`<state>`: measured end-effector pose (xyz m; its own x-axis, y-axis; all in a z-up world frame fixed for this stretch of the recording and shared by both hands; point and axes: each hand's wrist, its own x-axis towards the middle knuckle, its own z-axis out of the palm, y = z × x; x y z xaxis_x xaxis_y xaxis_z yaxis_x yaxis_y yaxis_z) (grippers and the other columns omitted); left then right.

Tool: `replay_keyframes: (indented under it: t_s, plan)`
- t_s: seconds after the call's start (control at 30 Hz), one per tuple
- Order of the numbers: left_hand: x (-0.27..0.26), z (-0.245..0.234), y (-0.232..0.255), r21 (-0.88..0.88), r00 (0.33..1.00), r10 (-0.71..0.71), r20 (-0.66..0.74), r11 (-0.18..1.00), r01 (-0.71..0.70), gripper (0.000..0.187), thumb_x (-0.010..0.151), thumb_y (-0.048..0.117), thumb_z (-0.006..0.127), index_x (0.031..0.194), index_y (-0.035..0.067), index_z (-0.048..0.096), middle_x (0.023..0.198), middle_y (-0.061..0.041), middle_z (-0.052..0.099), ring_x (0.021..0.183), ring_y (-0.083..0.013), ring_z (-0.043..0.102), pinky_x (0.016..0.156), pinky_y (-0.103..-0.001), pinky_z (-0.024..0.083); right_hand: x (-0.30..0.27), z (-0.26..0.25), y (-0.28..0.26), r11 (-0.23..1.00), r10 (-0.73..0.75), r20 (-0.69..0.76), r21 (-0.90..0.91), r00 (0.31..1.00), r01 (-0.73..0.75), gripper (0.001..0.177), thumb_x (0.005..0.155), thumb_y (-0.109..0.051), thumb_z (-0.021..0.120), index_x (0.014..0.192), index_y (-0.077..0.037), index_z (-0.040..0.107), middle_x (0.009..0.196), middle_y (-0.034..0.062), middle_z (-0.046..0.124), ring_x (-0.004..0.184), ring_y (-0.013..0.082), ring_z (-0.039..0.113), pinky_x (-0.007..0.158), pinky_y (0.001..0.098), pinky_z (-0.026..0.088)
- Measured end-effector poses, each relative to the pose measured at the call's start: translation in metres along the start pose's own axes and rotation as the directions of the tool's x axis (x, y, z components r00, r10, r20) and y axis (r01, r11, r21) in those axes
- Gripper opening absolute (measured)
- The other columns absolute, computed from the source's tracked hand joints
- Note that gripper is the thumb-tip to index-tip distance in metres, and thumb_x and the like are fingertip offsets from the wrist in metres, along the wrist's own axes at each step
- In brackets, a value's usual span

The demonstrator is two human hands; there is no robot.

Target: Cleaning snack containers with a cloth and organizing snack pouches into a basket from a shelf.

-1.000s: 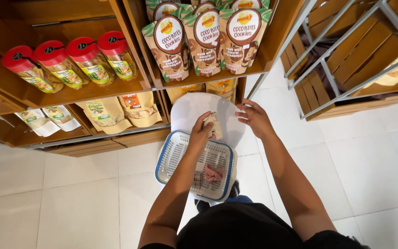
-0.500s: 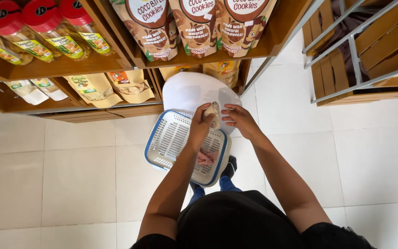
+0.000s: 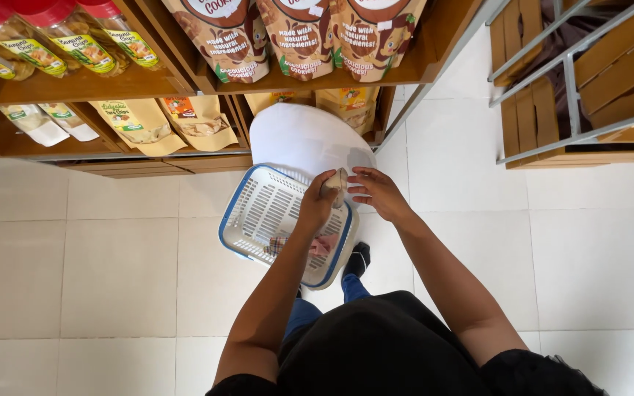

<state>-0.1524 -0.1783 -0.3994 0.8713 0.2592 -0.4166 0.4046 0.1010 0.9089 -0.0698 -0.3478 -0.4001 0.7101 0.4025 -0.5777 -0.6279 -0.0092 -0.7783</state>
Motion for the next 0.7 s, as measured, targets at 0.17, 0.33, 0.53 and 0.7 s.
replay_keyframes:
  t_s: [0.17, 0.33, 0.53, 0.7]
  plan:
    - [-0.017, -0.020, -0.007, 0.025, 0.996, 0.003, 0.085, 1.000, -0.005, 0.046, 0.099, 0.016, 0.059, 0.145, 0.014, 0.057, 0.132, -0.021, 0.063, 0.115, -0.0290, 0.063, 0.093, -0.040, 0.055, -0.019, 0.010, 0.026, 0.999, 0.004, -0.066, 0.033, 0.998, -0.002, 0.043, 0.104, -0.026, 0.061, 0.141, -0.005, 0.054, 0.128, 0.0184, 0.064, 0.109, 0.0300, 0.069, 0.089, 0.0427, 0.059]
    - [-0.048, -0.048, -0.024, 0.025, 0.986, -0.018, 0.167, 1.000, 0.014, 0.047, 0.101, 0.018, 0.057, 0.147, 0.009, 0.053, 0.131, -0.024, 0.062, 0.113, -0.0270, 0.062, 0.092, -0.038, 0.056, -0.049, 0.036, 0.071, 0.988, -0.022, -0.155, 0.148, 0.988, 0.045, 0.041, 0.103, -0.025, 0.060, 0.138, -0.004, 0.054, 0.118, 0.0098, 0.066, 0.101, 0.0225, 0.072, 0.083, 0.0348, 0.063]
    - [-0.076, -0.109, -0.072, 0.055, 0.976, -0.048, 0.210, 0.998, 0.037, 0.044, 0.102, 0.014, 0.058, 0.147, 0.015, 0.056, 0.131, -0.021, 0.064, 0.107, -0.0258, 0.065, 0.090, -0.039, 0.058, -0.059, 0.066, 0.139, 0.946, -0.005, -0.232, 0.314, 0.973, 0.080, 0.037, 0.104, -0.021, 0.059, 0.138, -0.008, 0.055, 0.118, 0.0089, 0.070, 0.100, 0.0216, 0.074, 0.086, 0.0392, 0.064]
    - [-0.104, -0.125, -0.077, 0.102, 0.974, -0.081, 0.212, 0.993, 0.061, 0.044, 0.102, 0.007, 0.053, 0.144, 0.016, 0.058, 0.129, -0.020, 0.063, 0.098, -0.0196, 0.064, 0.084, -0.035, 0.059, -0.094, 0.093, 0.164, 0.934, 0.057, -0.294, 0.353, 0.954, 0.053, 0.033, 0.104, -0.020, 0.058, 0.134, -0.007, 0.057, 0.113, 0.0079, 0.070, 0.096, 0.0221, 0.073, 0.084, 0.0388, 0.064]
